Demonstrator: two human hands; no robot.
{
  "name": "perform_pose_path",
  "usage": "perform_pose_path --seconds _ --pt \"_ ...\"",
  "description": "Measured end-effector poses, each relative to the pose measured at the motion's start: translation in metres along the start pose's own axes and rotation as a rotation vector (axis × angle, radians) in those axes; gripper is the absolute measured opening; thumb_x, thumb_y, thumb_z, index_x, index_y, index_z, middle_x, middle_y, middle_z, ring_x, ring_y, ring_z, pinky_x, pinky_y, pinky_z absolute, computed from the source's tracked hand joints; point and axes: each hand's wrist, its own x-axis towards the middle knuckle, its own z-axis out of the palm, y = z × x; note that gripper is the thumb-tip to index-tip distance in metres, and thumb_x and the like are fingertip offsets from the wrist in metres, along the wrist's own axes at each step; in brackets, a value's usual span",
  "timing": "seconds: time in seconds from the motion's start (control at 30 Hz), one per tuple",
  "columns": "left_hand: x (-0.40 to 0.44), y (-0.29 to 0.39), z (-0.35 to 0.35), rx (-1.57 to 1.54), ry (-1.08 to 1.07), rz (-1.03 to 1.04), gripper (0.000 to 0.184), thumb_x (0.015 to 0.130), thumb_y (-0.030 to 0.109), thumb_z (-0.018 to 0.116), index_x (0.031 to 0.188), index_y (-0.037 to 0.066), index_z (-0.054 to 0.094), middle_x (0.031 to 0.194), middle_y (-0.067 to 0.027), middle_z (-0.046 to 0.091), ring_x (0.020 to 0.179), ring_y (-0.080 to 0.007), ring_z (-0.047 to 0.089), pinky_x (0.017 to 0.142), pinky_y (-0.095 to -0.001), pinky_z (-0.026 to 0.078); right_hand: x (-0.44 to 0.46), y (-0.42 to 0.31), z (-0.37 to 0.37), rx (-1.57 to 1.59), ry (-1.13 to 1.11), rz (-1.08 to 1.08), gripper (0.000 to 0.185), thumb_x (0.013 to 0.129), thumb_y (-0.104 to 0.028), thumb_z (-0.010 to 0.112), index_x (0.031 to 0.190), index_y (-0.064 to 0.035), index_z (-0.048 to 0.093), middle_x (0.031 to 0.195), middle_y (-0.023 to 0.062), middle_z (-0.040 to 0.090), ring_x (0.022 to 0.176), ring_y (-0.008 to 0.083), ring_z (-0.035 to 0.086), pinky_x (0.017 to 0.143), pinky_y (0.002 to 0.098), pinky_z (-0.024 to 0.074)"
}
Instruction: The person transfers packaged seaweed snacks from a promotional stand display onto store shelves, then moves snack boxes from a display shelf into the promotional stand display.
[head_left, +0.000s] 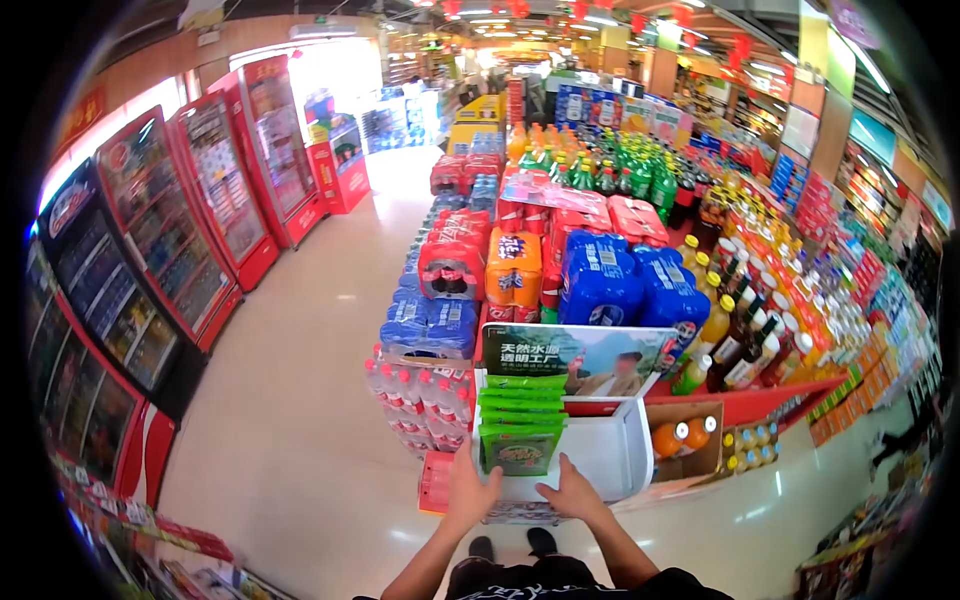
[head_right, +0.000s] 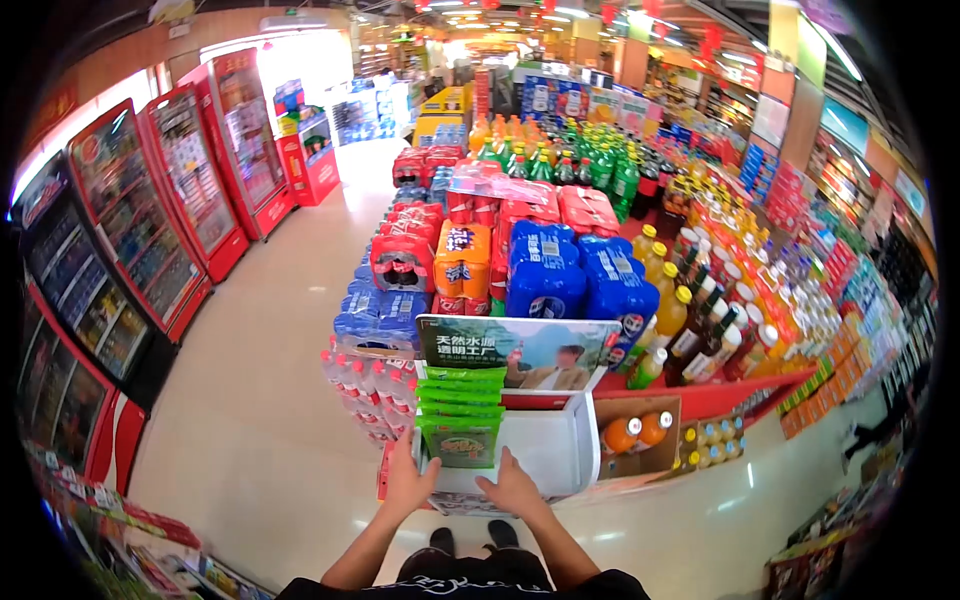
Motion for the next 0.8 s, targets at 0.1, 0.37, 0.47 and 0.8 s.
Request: perform_pose_path --seconds 0.1,0.37,0.47,0.8 --pt "0.017 0.007 0.006 -0.008 0.048 -0.052 0.075 0.084 0.014 0.075 0.15 0.001 0.041 0.138 -0.0262 0.055 0.126 -0.0437 0.053 0.106 -0.0503 0.042 0.024 0.006 -0.011 -0.003 -0.111 -0.043 0.101 0.088 -0.038 0.077 0.156 0.0115 0.02 0.138 0.0381 0.053 0.11 0.0419 0.068 0.092 0.0459 0.0564" --pt "0.02 0.05 0.028 0.188 0.077 -0.222 0.047 0.084 0.014 0.074 0.127 0.004 0.059 0.111 -0.0186 0.066 0.113 -0.0432 0.058 0.092 -0.0558 0.045 0.057 0.033 -0.008 0.295 -0.198 -0.311 0.09 0.089 -0.031 0.074 0.152 0.0103 0.024 0.14 0.039 0.05 0.121 0.0528 0.059 0.101 0.0511 0.0506" --pt "0.009 0.058 0.038 0.065 0.124 -0.244 0.047 0.086 0.011 0.072 0.129 0.003 0.057 0.114 -0.021 0.065 0.112 -0.0439 0.059 0.092 -0.0522 0.047 0.051 0.026 -0.016 0.253 -0.186 -0.292 0.071 0.09 -0.026 0.073 0.142 0.007 0.038 0.126 0.0356 0.062 0.111 0.0515 0.064 0.093 0.0515 0.0538" --pt "-0.064 0.123 0.008 -0.086 0.277 -0.049 0.041 0.092 -0.005 0.057 0.133 -0.001 0.054 0.125 -0.0238 0.059 0.109 -0.0406 0.062 0.089 -0.0425 0.054 0.007 -0.008 -0.088 -0.016 -0.205 -0.304 0.04 0.097 -0.022 0.064 0.122 0.0065 0.054 0.092 0.0319 0.071 0.088 0.0507 0.069 0.076 0.0564 0.054"
